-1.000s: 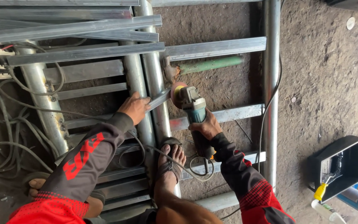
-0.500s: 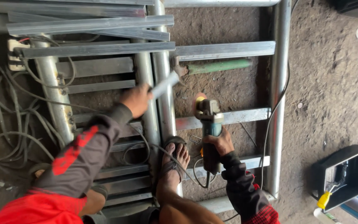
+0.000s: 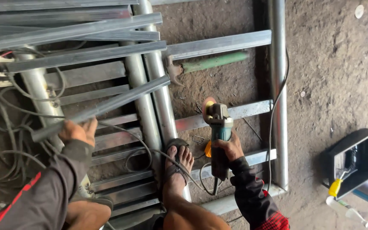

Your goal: Using an angle grinder to smooth the edges of metal bars being fitted into a frame.

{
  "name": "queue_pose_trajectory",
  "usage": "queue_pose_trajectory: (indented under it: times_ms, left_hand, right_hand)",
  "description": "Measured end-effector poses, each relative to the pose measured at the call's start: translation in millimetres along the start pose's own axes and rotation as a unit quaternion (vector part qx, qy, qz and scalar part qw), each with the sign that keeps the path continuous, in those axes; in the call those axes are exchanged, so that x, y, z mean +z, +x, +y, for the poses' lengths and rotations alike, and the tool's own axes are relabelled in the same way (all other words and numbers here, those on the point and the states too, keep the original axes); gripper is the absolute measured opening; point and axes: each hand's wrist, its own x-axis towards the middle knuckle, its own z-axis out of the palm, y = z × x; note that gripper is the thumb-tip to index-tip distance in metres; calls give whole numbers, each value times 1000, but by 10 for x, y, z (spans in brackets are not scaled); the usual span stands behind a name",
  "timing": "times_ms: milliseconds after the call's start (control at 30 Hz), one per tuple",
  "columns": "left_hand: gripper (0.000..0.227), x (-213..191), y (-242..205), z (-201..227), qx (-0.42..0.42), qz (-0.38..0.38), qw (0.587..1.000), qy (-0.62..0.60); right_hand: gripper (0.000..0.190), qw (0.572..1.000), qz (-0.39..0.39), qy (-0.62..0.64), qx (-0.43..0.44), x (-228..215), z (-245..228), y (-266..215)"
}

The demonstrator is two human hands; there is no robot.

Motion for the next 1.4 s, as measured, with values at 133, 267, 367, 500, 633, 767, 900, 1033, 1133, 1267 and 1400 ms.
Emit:
queue_pose_trajectory:
  times_ms: [133,267,367,500,633,767,900,1033,1133,1267,1400]
  left_hand:
    - [41,-272,-39,-681,-1,-83,986,147]
    - [46,118,-774,-727,569,-313,590,480]
    - [81,695,-369,-709,811,-200,322,446]
    - [39,901,-11,-818,740,-293,391,462]
    - [39,881,-75,-815,735,-296,398,462]
    - [39,912,-2,-814,735,-313,390,457]
    - [39,916,-19,-828,719,-325,411,457]
    - [43,906,48,-928,706,-308,444,458]
    - [41,927,-18,-820,674,-324,471,468]
    - [35,811,-244,-671,607,-363,441,552]
    - [30,843,-401,-721,662,-304,442,522]
  right_hand:
    - [63,999,-16,-29,-9,28,-68,21]
    - [67,997,-22,-69,-30,111,-126,142]
    - [62,992,-35,-106,-59,208,-279,166]
    - [66,988,-48,-131,-60,380,-635,165]
    - [64,981,-61,-160,-87,530,-793,328]
    - [67,979,-66,-162,-103,581,-1014,384]
    - [63,975,-76,-179,-111,454,-917,319]
    - [65,980,-92,-166,-56,363,-694,144]
    - [65,984,-83,-150,-40,253,-469,240]
    - [64,985,-83,-136,-58,170,-297,268]
    - [66,989,-81,-113,-55,267,-593,170]
